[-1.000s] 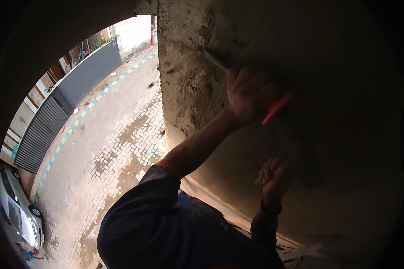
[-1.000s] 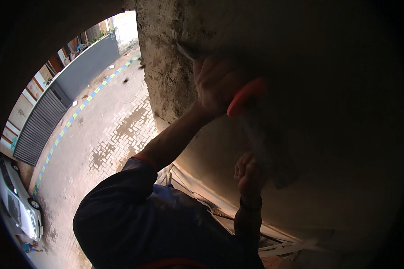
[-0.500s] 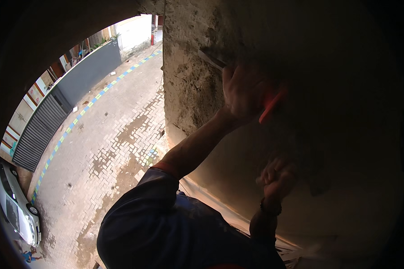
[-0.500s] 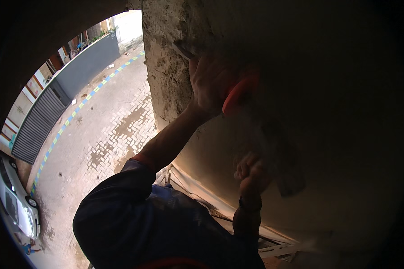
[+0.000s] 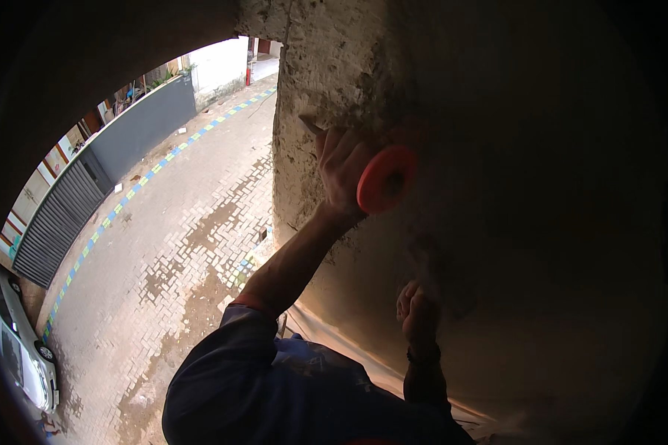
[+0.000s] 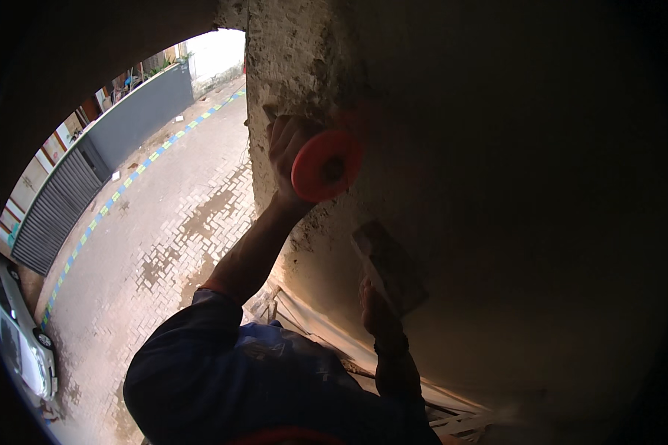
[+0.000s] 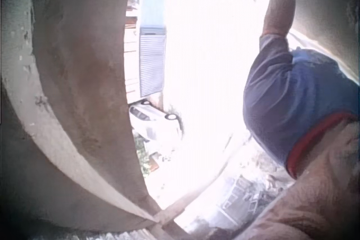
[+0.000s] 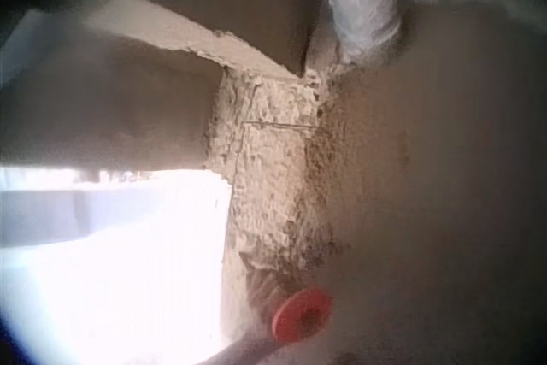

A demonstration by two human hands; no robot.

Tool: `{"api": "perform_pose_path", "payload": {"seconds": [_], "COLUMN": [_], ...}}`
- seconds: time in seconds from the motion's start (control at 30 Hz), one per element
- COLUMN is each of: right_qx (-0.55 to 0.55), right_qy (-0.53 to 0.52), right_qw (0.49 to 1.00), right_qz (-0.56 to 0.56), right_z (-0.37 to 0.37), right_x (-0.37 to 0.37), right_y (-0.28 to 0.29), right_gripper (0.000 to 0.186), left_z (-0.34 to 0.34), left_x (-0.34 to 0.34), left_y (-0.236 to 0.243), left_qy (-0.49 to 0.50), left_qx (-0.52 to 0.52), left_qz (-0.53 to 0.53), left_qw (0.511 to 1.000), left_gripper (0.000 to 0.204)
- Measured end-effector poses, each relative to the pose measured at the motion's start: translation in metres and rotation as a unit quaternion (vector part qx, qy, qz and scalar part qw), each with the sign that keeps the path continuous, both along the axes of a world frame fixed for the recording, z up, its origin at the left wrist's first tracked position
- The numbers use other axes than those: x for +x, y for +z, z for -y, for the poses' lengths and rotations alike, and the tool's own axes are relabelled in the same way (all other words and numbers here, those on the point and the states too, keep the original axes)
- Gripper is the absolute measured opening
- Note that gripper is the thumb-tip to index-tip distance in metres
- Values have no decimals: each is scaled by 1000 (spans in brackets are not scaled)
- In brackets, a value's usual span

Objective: The person uses a trowel to apply and smooth plaster onto a vertical wall surface. They repeatedly scoop material and spread it across the wall, occasionally using a straight edge to level the surface. The task involves standing on a wooden scaffold to reach the work area.

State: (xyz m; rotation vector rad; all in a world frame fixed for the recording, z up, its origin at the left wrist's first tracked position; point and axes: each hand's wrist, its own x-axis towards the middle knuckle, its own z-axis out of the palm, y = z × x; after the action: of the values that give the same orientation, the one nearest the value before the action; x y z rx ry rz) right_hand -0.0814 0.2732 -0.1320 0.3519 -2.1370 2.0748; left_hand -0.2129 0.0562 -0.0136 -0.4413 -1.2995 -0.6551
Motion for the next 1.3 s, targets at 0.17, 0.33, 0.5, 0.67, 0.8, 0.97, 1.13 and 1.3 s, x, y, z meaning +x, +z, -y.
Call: {"api": "perform_pose_path", "payload": {"seconds": [0.17, 0.33, 0.5, 0.67, 0.8, 0.97, 1.13, 1.3], "right_qx": [-71, -124, -114, -122, -148, -129, -178, -12], "right_qy": [13, 21, -4, -9, 79, 18, 59, -105], "right_qw": [988, 966, 965, 940, 899, 823, 897, 988], "right_qz": [-135, -227, -237, -319, -404, -553, -401, -117], "right_z": [24, 15, 5, -1, -9, -8, 4, -12], "right_x": [31, 35, 46, 52, 64, 78, 38, 41], "right_y": [27, 36, 48, 70, 108, 126, 69, 58], "right_gripper": [37, 36, 43, 45, 51, 53, 36, 40], "left_z": [-19, -45, -47, -53, -57, -63, -63, -66], "left_x": [52, 59, 45, 33, 36, 33, 39, 31], "left_y": [-15, 1, 24, 33, 35, 31, 33, 24], "left_qy": [-147, -215, -189, -166, -174, -164, -155, -107], "left_qx": [-74, -106, -126, -100, -87, -104, -114, -121], "left_qz": [16, -16, -40, -57, -27, -28, -18, -20], "left_qw": [986, 971, 973, 979, 981, 981, 981, 987], "left_gripper": [22, 17, 16, 16, 12, 10, 12, 24]}}
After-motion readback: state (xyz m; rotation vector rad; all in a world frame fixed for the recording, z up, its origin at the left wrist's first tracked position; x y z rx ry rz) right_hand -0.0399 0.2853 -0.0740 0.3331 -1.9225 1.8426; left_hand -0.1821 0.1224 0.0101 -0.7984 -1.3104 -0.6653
